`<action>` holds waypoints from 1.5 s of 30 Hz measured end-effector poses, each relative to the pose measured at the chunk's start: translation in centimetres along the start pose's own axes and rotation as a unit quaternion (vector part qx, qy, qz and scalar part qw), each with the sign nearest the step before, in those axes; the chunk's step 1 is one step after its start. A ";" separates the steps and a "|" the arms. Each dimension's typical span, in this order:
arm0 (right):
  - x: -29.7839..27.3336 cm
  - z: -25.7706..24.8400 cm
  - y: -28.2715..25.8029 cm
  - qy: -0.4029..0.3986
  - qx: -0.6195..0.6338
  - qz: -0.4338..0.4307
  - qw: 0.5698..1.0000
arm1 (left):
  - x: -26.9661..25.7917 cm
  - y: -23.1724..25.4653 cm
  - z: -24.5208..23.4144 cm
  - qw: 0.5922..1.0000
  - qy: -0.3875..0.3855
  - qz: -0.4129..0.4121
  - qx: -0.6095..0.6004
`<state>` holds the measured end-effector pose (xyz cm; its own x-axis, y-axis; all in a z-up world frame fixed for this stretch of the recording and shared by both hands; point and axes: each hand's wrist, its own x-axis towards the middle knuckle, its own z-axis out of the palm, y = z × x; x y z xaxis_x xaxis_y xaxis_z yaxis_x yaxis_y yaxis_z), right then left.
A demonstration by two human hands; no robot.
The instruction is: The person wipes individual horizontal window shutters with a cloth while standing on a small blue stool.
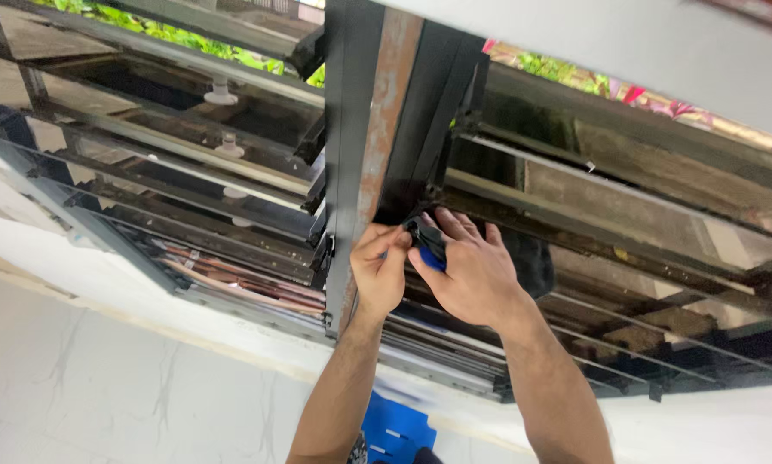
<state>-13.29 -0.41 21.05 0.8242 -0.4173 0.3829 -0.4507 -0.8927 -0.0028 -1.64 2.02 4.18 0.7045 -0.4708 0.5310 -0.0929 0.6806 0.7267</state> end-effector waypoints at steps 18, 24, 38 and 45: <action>-23.2 2.7 27.2 0.020 -0.014 0.313 0.949 | -0.7 -0.9 0.4 0.999 0.042 -0.019 0.023; -4.2 1.6 4.4 -0.190 0.088 0.197 0.958 | -0.6 -1.5 -0.3 0.995 0.010 -0.020 -0.096; -1.5 -0.6 2.3 -0.190 0.044 0.010 0.981 | 0.4 0.5 -1.0 0.999 -0.024 -0.027 0.007; -0.8 -1.3 3.0 -0.232 0.087 0.063 0.967 | -0.1 -1.3 -0.4 0.999 0.028 0.026 -0.035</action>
<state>-15.77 -2.48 21.93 0.8493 -0.5208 -0.0860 -0.5270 -0.8276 -0.1932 -1.34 1.40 2.97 0.7383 -0.4031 0.5408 -0.0824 0.7419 0.6654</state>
